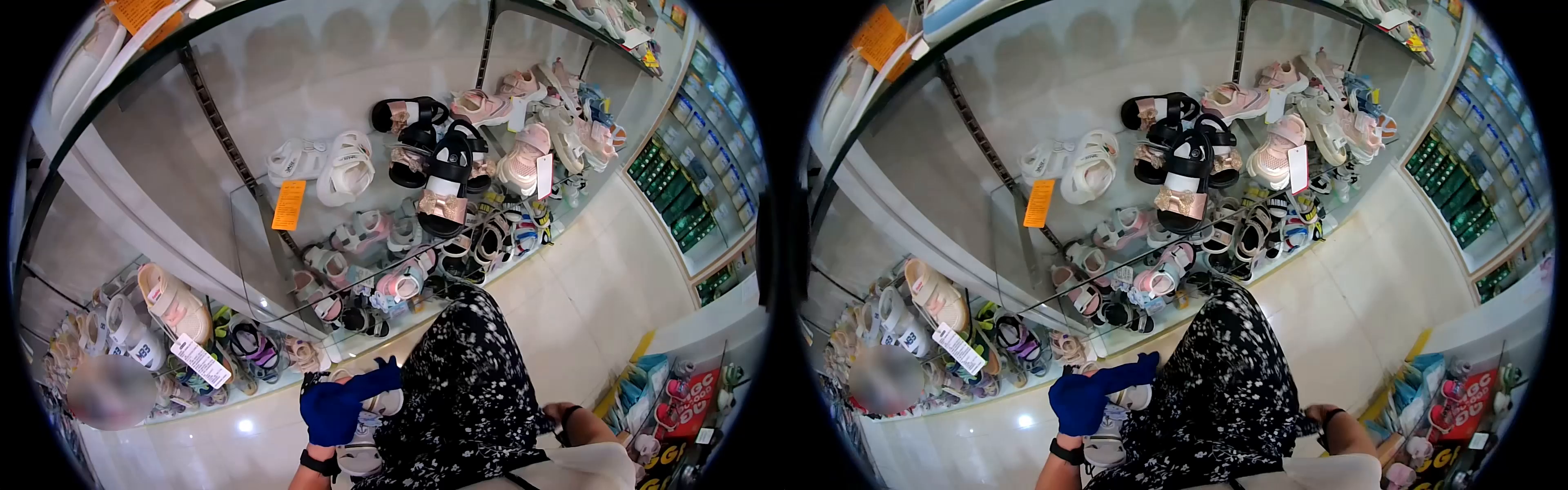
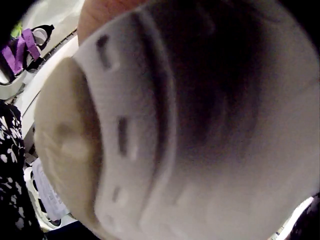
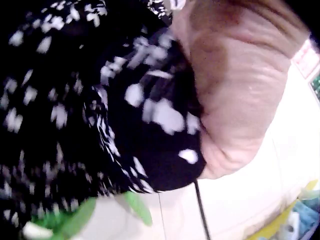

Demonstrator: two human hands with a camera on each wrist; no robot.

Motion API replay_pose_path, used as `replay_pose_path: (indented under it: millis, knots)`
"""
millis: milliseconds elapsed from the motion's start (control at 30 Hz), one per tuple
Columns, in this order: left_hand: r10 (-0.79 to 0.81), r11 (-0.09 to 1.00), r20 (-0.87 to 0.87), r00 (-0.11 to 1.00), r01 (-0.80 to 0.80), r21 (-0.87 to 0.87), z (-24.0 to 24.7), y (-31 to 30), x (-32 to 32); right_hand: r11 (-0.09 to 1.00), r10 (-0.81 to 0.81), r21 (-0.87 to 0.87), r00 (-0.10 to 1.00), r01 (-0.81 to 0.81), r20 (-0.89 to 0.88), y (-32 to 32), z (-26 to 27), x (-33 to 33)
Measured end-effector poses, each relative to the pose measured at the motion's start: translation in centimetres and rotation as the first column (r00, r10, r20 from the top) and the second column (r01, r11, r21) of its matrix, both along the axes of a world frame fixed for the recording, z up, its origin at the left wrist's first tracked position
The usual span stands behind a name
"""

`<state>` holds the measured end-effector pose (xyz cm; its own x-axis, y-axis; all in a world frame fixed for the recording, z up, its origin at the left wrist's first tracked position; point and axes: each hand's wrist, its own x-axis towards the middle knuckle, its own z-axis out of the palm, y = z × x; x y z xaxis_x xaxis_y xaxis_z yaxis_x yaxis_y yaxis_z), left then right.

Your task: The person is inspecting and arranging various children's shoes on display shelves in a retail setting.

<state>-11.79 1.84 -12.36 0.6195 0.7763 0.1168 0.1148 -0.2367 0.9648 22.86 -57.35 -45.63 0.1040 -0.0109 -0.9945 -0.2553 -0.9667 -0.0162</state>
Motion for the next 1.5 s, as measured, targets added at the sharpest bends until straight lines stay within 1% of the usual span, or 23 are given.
replay_pose_path:
  millis: [33, 67, 100, 233, 333, 400, 467, 567, 633, 767, 800, 900, 933, 1033, 1067, 1100, 1133, 1200, 1233, 1300, 1367, 1433, 1500]
  knots:
    - [0.020, 0.981, -0.132, 0.991, 0.006, 0.195, -0.2, 0.3, -0.3, 0.837, 0.539, 0.169, 0.836, -0.520, -0.099, -0.8, 5.2, 0.4]
    - [0.045, 0.967, -0.186, 0.982, 0.003, 0.254, -0.1, 0.5, -0.1, 0.816, 0.568, -0.105, 0.822, -0.568, -0.033, 5.1, 13.8, -2.9]
    - [0.074, 0.950, -0.238, 0.969, 0.004, 0.312, 0.0, 0.6, 0.1, 0.841, 0.517, -0.147, 0.854, -0.520, -0.064, 7.8, 17.9, -4.7]
    - [0.085, 0.811, -0.376, 0.923, 0.155, 0.564, 0.4, 1.7, 0.1, 0.893, 0.429, -0.097, 0.896, -0.440, -0.115, 7.2, 22.8, -7.0]
    - [0.045, 0.865, -0.303, 0.952, 0.114, 0.488, 0.6, 2.0, 0.3, 0.886, 0.429, -0.133, 0.894, -0.444, -0.130, 6.5, 25.3, -7.3]
    - [0.025, 0.783, -0.300, 0.954, 0.168, 0.599, 1.0, 2.6, 0.6, 0.875, 0.440, -0.161, 0.889, -0.456, -0.125, 6.1, 26.9, -6.6]
    - [0.034, 0.929, -0.267, 0.963, 0.068, 0.364, 1.9, 2.2, 1.2, 0.866, 0.448, -0.187, 0.886, -0.463, -0.117, 5.8, 28.2, -5.9]
    - [-0.011, 0.975, -0.155, 0.988, 0.045, 0.217, 2.5, 2.2, 2.0, 0.865, 0.457, -0.194, 0.886, -0.462, -0.075, 6.2, 29.1, -4.7]
    - [-0.008, 0.995, 0.062, 0.998, 0.014, -0.100, 2.7, 1.6, 2.6, 0.879, 0.449, -0.163, 0.893, -0.448, -0.033, 6.9, 28.8, -4.1]
    - [-0.067, 0.920, -0.305, 0.950, 0.177, 0.350, 3.3, 1.8, 3.6, 0.930, 0.366, -0.052, 0.930, -0.364, 0.025, 9.5, 27.0, -5.0]
    - [-0.052, 0.918, -0.241, 0.969, 0.142, 0.371, 2.5, 1.4, 4.1, 0.941, 0.338, -0.027, 0.941, -0.337, 0.018, 10.2, 26.7, -5.7]
    - [-0.068, 0.997, -0.071, 0.995, 0.070, 0.015, 1.6, -0.5, 6.0, 0.962, 0.270, 0.049, 0.962, -0.268, -0.043, 9.7, 24.8, -6.9]
    - [-0.127, 0.983, -0.168, 0.978, 0.147, 0.112, 1.9, -0.6, 6.5, 0.969, 0.242, 0.065, 0.967, -0.237, -0.074, 9.0, 24.4, -7.6]
    - [-0.092, 0.929, 0.043, 0.995, 0.102, -0.356, 0.6, -1.7, 7.9, 0.988, 0.148, 0.081, 0.968, -0.134, -0.204, 6.4, 23.8, -9.4]
    - [-0.153, 0.951, -0.023, 0.988, 0.141, -0.276, 0.8, -1.7, 8.5, 0.991, 0.120, 0.083, 0.963, -0.103, -0.241, 5.6, 23.8, -9.5]
    - [-0.119, 0.907, -0.019, 0.993, 0.101, -0.410, -1.7, -1.2, 7.9, 0.995, 0.092, 0.068, 0.957, -0.076, -0.274, 4.8, 24.1, -9.5]
    - [-0.172, 0.985, -0.291, 0.941, 0.170, -0.033, -0.7, -1.0, 8.8, 0.997, 0.070, 0.056, 0.954, -0.056, -0.290, 4.2, 24.5, -8.5]
    - [-0.173, 0.889, -0.469, 0.866, 0.342, 0.304, 0.0, -0.3, 10.7, 0.995, 0.089, 0.065, 0.972, -0.076, -0.219, 2.7, 23.7, -5.8]
    - [0.130, 0.522, -0.868, 0.478, 0.712, 0.470, 3.3, -1.3, 13.4, 0.988, 0.146, 0.068, 0.987, -0.141, -0.068, 1.6, 22.3, -3.8]
    - [0.140, 0.294, -0.873, 0.468, 0.822, 0.487, 3.8, -0.8, 15.8, 0.970, 0.230, -0.007, 0.915, -0.242, 0.331, -0.8, 19.5, -0.8]
    - [0.066, 0.210, -0.869, 0.491, 0.844, 0.493, 3.6, -0.2, 17.6, 0.987, 0.152, -0.046, 0.818, -0.152, 0.555, -0.7, 20.9, 1.6]
    - [0.022, 0.117, -0.870, 0.492, 0.863, 0.491, 3.9, -0.3, 19.1, 0.984, 0.165, 0.023, 0.942, -0.179, 0.293, -1.9, 19.9, 1.6]
    - [0.009, 0.050, -0.878, 0.478, 0.877, 0.478, 4.1, -0.4, 20.4, 1.000, -0.007, -0.024, 0.991, 0.004, -0.131, 1.7, 23.4, 1.0]
